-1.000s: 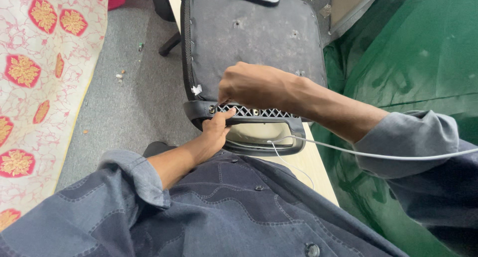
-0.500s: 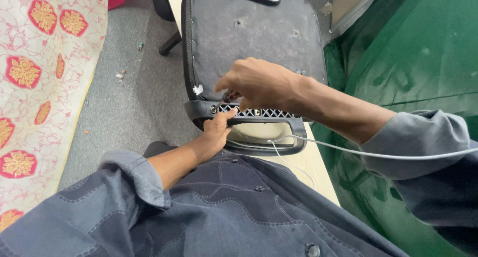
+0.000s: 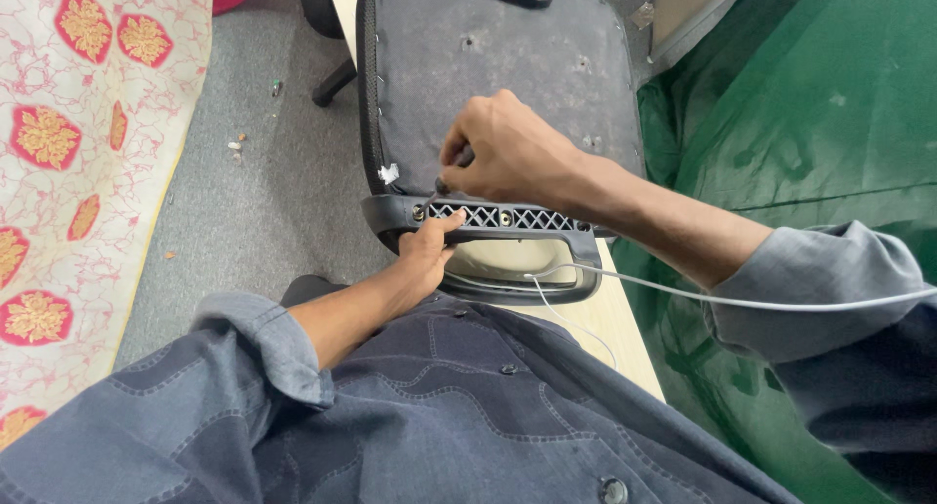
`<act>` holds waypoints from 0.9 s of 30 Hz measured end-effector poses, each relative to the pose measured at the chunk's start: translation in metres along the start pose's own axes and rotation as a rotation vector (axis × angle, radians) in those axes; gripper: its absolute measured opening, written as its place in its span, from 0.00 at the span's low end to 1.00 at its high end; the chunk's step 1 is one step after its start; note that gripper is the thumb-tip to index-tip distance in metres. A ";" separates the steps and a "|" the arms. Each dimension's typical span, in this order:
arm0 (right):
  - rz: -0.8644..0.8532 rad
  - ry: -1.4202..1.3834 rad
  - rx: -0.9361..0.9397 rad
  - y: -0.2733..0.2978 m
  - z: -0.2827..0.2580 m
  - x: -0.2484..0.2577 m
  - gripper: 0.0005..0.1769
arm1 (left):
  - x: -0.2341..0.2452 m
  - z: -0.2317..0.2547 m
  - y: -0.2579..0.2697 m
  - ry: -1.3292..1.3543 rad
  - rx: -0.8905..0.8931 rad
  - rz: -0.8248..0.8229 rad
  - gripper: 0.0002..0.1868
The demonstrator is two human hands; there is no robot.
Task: The person uses a screwdriver to remove screws from the plastic armrests of an office chair. They detach the armrests from the chair seat and place them on a nearby table.
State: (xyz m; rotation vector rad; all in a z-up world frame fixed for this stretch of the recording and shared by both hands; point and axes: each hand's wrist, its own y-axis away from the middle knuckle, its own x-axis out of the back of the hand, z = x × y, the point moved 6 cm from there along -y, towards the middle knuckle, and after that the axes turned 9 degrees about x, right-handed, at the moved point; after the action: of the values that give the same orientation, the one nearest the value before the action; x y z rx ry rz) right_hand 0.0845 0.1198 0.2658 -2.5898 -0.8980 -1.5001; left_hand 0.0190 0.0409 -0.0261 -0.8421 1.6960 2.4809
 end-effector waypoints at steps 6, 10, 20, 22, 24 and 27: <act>-0.092 0.081 0.253 -0.003 -0.001 -0.017 0.09 | 0.000 0.002 0.000 0.047 0.014 0.029 0.36; -0.219 0.215 0.433 -0.007 -0.016 -0.025 0.11 | 0.000 0.001 0.003 0.075 0.025 -0.001 0.35; -0.168 -0.006 0.446 -0.003 -0.018 -0.009 0.28 | -0.003 0.001 0.001 0.038 0.009 -0.035 0.32; -0.172 0.090 0.236 -0.004 -0.005 -0.010 0.29 | -0.004 0.001 0.003 0.029 0.012 -0.050 0.33; -0.238 0.189 0.045 -0.001 0.008 -0.013 0.23 | -0.003 0.002 0.005 0.015 0.006 -0.063 0.33; -0.312 0.246 -0.094 0.010 0.019 -0.016 0.17 | -0.003 0.003 0.005 0.016 0.009 0.006 0.34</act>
State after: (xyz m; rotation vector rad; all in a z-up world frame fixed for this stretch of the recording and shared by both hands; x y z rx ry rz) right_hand 0.0983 0.1099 0.2453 -2.3307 -1.2714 -1.9281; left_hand 0.0185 0.0424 -0.0199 -0.8597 1.7164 2.4752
